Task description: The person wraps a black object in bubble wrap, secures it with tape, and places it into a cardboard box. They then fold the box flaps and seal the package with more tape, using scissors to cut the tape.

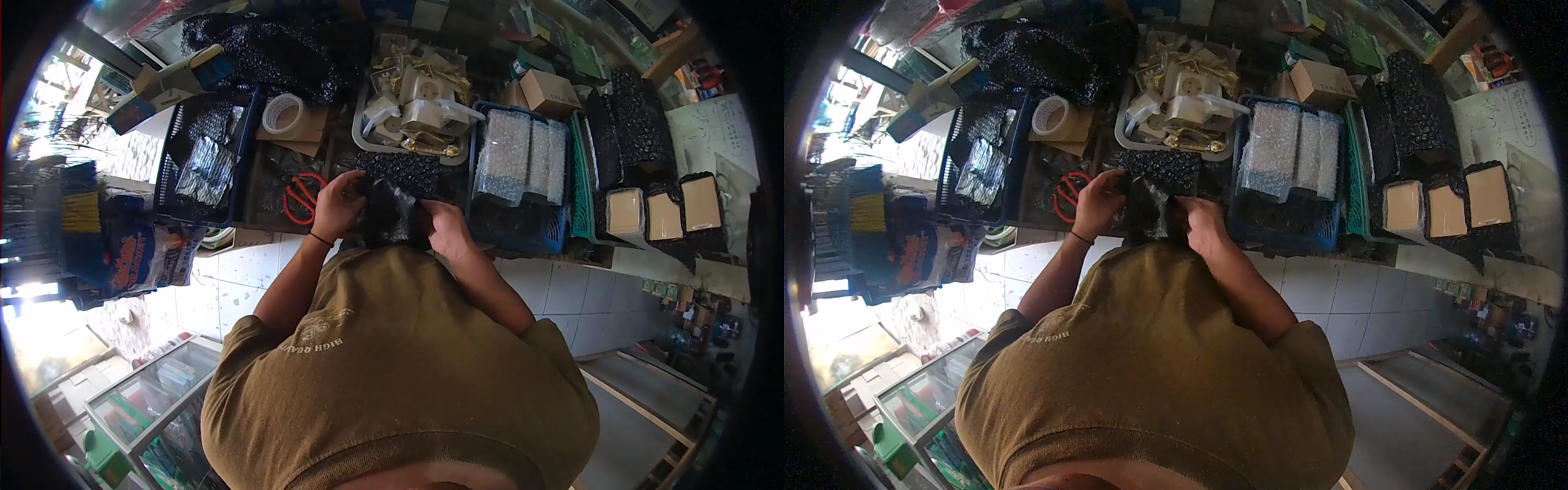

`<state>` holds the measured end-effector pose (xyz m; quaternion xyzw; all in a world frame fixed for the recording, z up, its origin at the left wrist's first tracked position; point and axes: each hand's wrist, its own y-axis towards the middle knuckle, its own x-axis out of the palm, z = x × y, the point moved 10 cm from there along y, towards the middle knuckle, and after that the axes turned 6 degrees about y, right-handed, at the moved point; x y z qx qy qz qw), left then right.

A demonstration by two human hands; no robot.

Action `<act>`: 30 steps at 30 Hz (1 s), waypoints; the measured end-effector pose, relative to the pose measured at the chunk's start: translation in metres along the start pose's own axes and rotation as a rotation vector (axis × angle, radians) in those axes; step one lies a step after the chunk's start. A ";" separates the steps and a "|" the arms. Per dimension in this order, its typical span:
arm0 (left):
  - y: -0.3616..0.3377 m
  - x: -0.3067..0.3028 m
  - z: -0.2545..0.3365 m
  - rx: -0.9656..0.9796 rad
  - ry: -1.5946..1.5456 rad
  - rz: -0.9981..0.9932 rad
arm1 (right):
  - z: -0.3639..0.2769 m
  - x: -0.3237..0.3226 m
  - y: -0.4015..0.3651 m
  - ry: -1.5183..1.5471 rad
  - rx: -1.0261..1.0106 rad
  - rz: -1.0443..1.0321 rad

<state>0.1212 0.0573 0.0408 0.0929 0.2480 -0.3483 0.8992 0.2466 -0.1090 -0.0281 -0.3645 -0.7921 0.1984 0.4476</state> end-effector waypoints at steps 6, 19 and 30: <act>0.007 0.006 -0.004 0.038 -0.020 0.060 | 0.001 0.005 -0.003 0.079 0.030 0.014; 0.019 0.003 -0.010 0.010 0.037 0.248 | 0.005 -0.013 0.003 -0.093 -0.056 0.064; 0.035 0.002 -0.011 -0.024 0.174 0.204 | -0.045 -0.018 -0.013 -0.729 -0.486 0.446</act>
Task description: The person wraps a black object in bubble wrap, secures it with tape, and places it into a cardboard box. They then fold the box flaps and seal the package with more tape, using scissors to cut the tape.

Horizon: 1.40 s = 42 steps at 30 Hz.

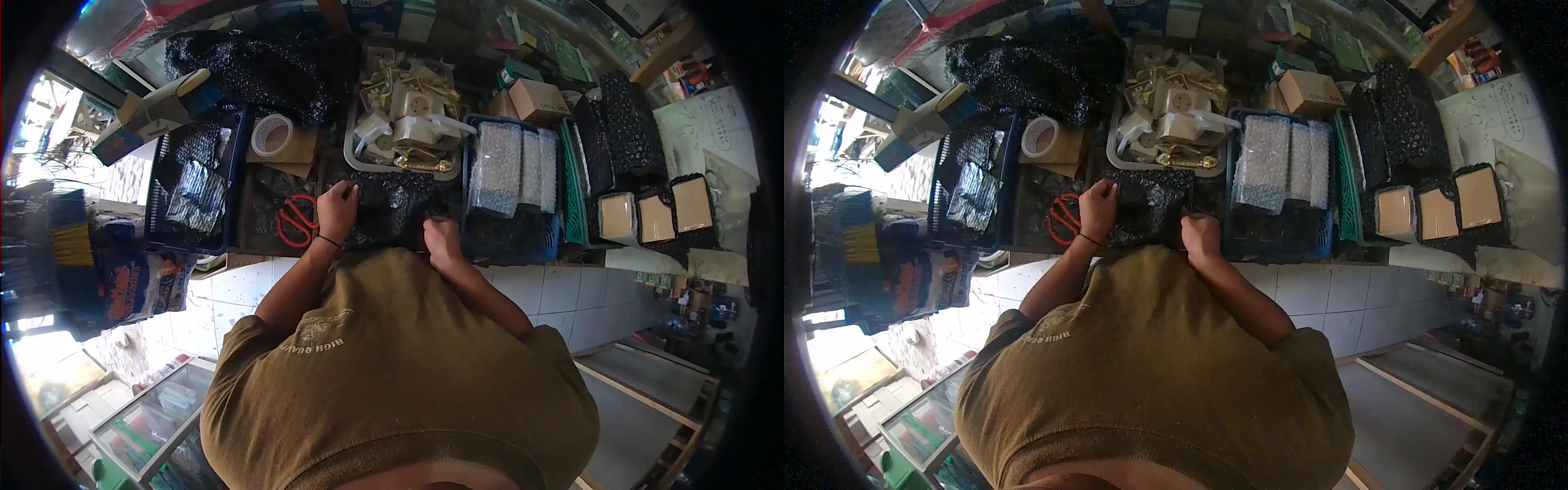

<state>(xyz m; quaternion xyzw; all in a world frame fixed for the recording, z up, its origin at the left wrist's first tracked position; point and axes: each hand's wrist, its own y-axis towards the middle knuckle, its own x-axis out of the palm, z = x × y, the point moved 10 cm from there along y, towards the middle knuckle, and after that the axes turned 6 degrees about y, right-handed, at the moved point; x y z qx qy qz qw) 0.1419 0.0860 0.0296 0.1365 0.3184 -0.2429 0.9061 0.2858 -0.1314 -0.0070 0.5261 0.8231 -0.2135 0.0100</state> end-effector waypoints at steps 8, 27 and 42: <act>0.007 0.007 -0.003 -0.007 0.024 -0.057 | -0.016 0.002 0.019 -0.607 -0.293 -0.034; 0.017 0.026 -0.031 -0.194 -0.094 -0.123 | -0.009 0.012 0.064 -0.419 -0.216 -0.091; -0.018 -0.010 -0.005 0.074 -0.126 -0.204 | -0.004 0.011 0.009 0.033 -0.381 -0.204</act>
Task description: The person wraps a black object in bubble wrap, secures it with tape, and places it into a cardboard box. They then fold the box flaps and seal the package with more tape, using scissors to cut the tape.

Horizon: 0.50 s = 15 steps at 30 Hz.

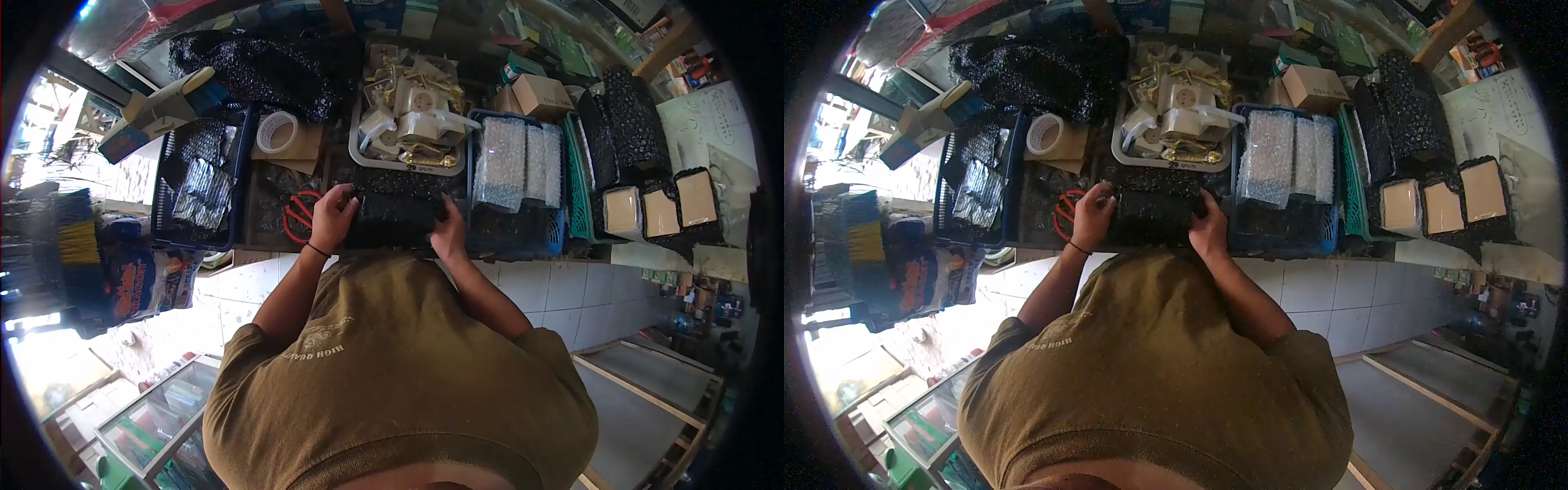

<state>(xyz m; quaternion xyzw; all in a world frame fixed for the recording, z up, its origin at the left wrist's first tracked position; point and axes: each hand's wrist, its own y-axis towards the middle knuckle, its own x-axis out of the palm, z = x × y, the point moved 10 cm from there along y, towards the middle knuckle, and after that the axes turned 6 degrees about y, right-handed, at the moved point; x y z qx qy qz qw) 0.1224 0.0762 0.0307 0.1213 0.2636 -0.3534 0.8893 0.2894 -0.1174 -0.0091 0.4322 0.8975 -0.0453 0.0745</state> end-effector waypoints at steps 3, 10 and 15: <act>-0.008 0.001 -0.003 -0.008 -0.099 0.003 | -0.023 -0.003 -0.007 -0.085 -0.104 -0.006; -0.018 -0.002 0.023 0.159 0.011 -0.046 | -0.077 -0.002 -0.008 -0.062 -0.220 -0.031; -0.029 0.006 0.029 0.196 0.061 -0.093 | -0.071 0.004 -0.010 -0.312 -0.309 -0.179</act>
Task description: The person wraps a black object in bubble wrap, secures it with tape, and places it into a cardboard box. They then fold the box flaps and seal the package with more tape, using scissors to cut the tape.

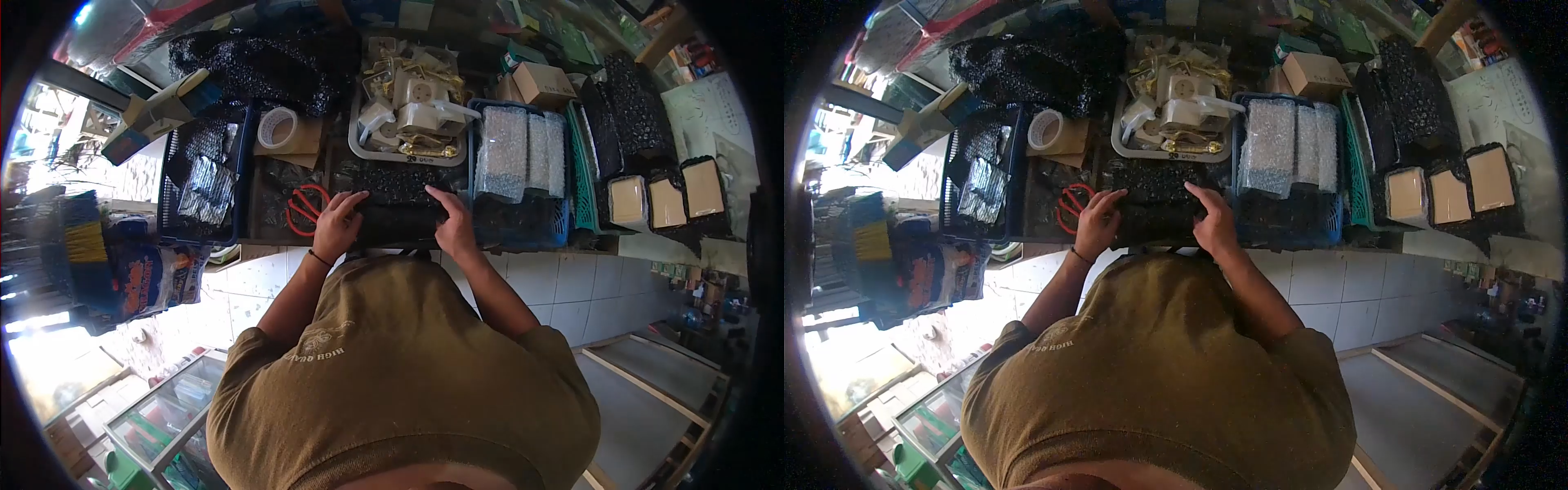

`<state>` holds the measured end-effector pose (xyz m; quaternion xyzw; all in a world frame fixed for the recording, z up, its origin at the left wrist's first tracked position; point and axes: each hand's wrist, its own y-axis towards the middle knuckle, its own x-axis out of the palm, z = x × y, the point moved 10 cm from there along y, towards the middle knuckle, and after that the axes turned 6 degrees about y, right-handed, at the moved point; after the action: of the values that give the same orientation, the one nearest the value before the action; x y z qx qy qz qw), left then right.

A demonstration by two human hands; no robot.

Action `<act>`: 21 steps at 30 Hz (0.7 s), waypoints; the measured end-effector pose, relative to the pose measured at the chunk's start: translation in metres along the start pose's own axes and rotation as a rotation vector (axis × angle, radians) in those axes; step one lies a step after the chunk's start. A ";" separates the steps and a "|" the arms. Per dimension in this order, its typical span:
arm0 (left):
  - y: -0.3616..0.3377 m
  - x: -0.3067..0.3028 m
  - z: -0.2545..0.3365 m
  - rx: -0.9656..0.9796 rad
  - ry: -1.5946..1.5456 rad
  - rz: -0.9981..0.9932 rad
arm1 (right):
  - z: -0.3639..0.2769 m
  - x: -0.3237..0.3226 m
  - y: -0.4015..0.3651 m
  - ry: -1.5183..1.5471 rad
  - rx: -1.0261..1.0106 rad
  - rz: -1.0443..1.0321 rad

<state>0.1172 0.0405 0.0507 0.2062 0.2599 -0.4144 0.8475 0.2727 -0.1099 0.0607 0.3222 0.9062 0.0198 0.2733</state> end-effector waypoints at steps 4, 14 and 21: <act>-0.005 -0.002 0.003 0.052 0.048 0.083 | -0.007 -0.002 -0.009 -0.070 -0.068 0.064; -0.019 0.004 -0.018 -0.014 -0.018 0.106 | -0.005 0.015 -0.007 -0.056 -0.180 -0.053; -0.025 0.000 -0.039 -0.149 -0.211 0.205 | -0.013 0.010 -0.006 -0.016 -0.156 0.017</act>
<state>0.0866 0.0484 0.0173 0.1237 0.1771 -0.3249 0.9207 0.2564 -0.1066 0.0653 0.3075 0.8970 0.0903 0.3046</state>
